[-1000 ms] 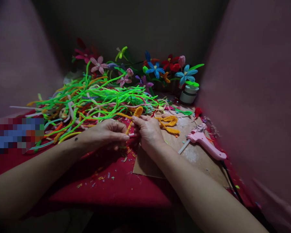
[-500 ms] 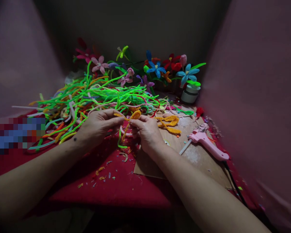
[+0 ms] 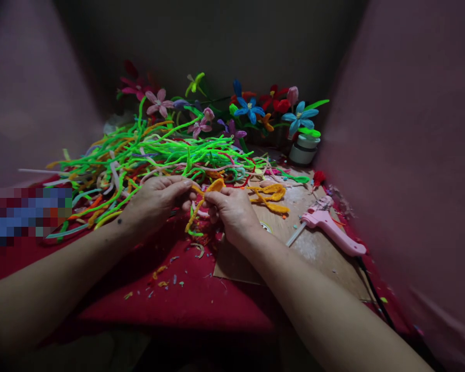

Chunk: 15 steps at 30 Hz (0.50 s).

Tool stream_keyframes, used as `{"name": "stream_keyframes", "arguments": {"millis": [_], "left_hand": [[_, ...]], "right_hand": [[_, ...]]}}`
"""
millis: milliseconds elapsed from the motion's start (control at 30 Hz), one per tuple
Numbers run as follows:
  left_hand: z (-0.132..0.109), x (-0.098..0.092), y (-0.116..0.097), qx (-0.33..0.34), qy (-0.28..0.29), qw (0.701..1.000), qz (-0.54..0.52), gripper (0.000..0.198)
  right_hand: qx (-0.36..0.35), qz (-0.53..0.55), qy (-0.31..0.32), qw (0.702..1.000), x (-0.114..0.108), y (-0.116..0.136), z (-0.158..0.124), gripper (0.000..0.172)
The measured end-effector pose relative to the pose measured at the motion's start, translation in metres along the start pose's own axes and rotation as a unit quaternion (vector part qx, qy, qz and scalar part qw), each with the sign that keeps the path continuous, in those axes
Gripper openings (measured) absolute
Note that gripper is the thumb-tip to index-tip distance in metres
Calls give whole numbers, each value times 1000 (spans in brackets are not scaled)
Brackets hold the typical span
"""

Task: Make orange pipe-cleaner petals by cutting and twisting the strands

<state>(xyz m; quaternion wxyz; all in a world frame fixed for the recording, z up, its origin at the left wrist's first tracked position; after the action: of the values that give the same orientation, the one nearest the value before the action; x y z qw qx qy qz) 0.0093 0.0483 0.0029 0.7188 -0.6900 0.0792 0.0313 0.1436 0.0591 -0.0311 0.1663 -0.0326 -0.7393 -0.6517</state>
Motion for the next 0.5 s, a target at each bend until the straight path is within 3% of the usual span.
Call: {"name": "stream_keyframes", "arguments": {"millis": [100, 267, 500], "left_hand": [[2, 0, 4, -2, 32, 998, -52, 25], [3, 3, 10, -15, 106, 994, -26, 24], [2, 4, 12, -50, 72, 993, -77, 24]], "right_hand": [[-4, 31, -5, 999, 1, 2, -1, 13], [-8, 56, 4, 998, 2, 3, -2, 10], [-8, 80, 6, 997, -2, 5, -1, 8]]}}
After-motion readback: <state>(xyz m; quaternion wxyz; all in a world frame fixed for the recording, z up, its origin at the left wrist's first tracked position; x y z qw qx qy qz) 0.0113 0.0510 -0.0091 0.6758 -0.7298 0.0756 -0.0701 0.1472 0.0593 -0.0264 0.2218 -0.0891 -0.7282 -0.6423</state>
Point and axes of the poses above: each hand's wrist, its own z-axis towards the middle knuckle, its own x-axis out of the palm, y = z × x, the point moved 3 cm from there along z, towards the middle knuckle, and after that the axes turned 2 degrees about x, right-handed, at the moved point
